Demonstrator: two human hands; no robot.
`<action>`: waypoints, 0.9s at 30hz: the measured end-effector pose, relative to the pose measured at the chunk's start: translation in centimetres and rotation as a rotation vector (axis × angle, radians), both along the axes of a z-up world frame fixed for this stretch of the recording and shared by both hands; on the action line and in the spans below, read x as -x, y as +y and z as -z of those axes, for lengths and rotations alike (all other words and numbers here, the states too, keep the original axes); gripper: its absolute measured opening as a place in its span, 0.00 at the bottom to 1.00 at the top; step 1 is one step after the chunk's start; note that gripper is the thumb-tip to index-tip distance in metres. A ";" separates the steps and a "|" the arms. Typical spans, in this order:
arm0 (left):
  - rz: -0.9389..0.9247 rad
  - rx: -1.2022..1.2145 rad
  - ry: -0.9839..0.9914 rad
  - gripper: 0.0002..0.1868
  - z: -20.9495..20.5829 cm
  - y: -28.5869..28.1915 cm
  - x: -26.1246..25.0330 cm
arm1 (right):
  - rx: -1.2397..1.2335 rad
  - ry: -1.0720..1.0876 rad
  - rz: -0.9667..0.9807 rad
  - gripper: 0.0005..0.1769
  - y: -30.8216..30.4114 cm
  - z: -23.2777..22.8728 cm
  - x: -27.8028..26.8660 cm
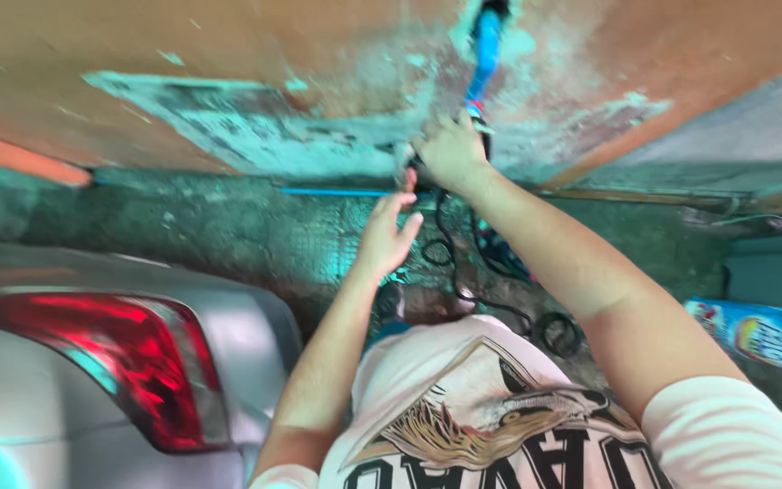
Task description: The person cleans clothes by hand in a small portable washing machine, rinses them with a sprayer, and stirs the water with their hands.
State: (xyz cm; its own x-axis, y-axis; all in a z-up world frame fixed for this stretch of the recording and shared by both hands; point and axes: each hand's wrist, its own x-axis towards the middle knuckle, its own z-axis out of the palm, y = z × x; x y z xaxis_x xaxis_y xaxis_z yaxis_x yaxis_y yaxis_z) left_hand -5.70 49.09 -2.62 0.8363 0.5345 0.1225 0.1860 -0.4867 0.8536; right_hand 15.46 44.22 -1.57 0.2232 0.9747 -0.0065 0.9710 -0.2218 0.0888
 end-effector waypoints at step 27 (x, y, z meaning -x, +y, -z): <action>0.280 1.447 -0.179 0.27 -0.4 1.4 -11.0 | -0.301 0.415 0.579 0.29 -13.5 -14.2 5.6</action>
State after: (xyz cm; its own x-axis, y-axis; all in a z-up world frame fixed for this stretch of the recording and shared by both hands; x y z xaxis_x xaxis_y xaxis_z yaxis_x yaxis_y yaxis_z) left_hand 5.28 50.44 -2.27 0.9615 0.1075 -0.2527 0.0746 0.7835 0.6170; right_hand 9.82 30.70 12.67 0.7350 0.6765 0.0458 0.6336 -0.6612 -0.4016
